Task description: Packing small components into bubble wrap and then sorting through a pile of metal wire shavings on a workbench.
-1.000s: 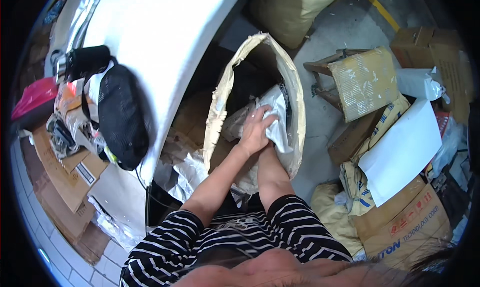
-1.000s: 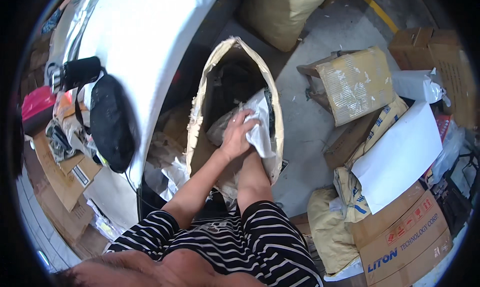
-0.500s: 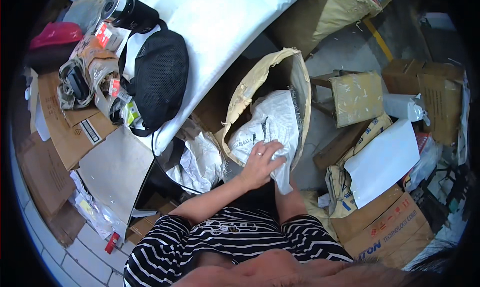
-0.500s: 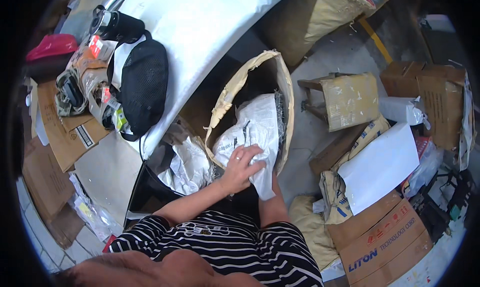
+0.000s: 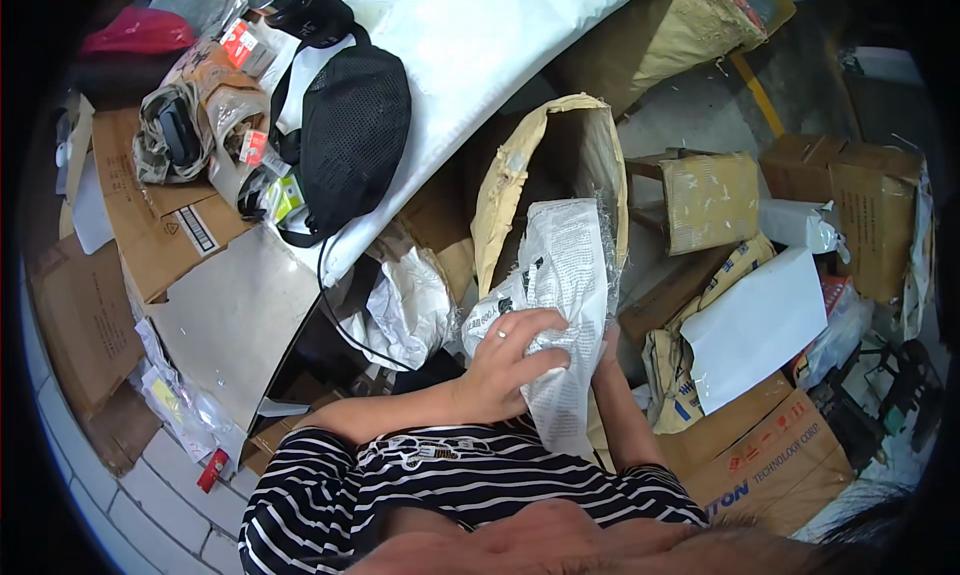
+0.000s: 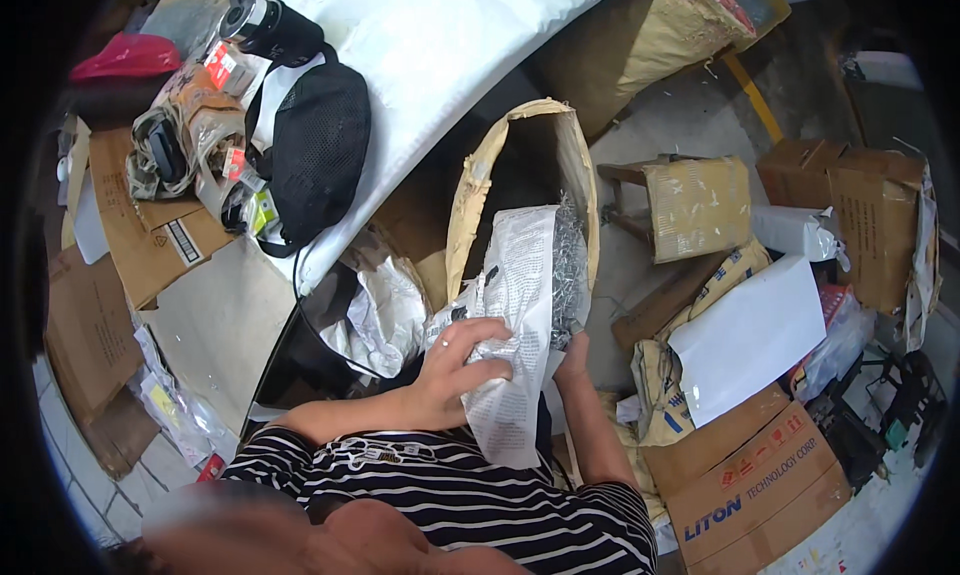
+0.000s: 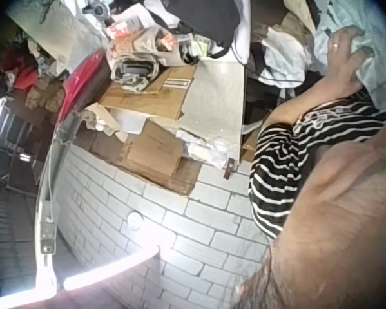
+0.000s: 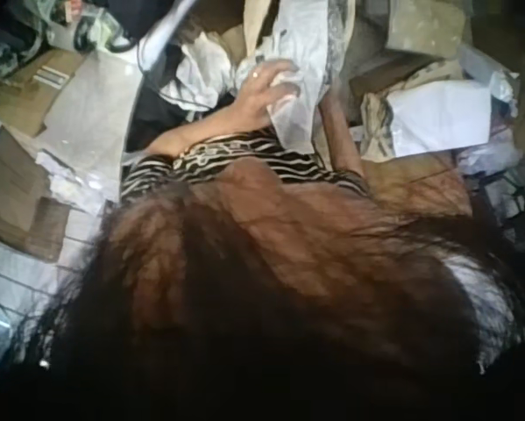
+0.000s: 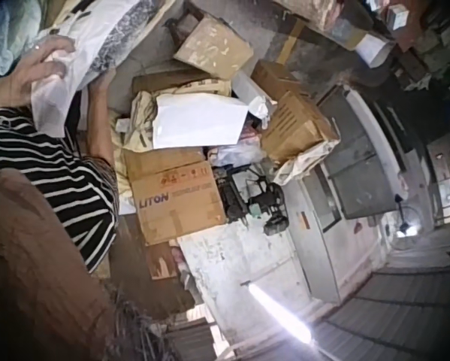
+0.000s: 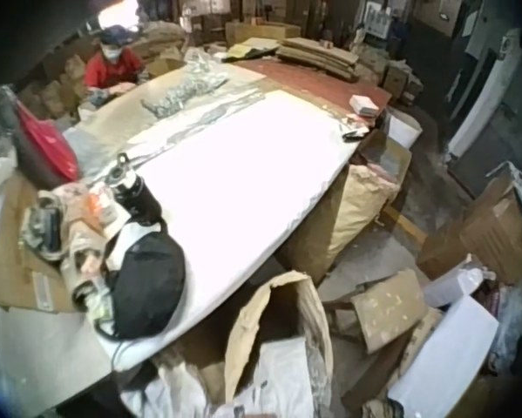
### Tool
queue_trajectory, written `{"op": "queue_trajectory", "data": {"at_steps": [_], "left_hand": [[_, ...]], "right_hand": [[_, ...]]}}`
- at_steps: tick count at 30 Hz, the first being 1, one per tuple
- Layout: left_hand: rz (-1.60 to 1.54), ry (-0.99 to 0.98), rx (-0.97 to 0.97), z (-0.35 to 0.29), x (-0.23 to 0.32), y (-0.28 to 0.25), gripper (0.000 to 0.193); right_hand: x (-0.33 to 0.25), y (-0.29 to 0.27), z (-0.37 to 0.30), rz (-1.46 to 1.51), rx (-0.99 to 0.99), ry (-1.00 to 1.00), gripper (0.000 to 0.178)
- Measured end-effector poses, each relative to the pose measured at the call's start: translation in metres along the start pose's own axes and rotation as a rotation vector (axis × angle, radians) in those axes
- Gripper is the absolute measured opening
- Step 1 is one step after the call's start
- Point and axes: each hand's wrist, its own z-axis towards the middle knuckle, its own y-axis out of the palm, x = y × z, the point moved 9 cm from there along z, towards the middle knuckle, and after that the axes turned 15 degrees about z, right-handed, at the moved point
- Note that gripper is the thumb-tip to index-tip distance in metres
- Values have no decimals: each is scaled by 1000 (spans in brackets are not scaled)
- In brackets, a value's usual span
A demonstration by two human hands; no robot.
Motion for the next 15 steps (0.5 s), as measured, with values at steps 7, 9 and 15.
{"op": "queue_trajectory", "data": {"at_steps": [7, 9, 15], "left_hand": [[33, -54, -180, -19, -22, 18, 34], [-107, -125, -272, -31, -40, 28, 39], [-198, -297, -264, -46, -102, 49, 29]], "right_hand": [[58, -35, -33, -158, 270, 94, 60], [65, -23, -43, -249, 94, 121, 56], [51, -73, -16, -502, 336, 518, 44]]}}
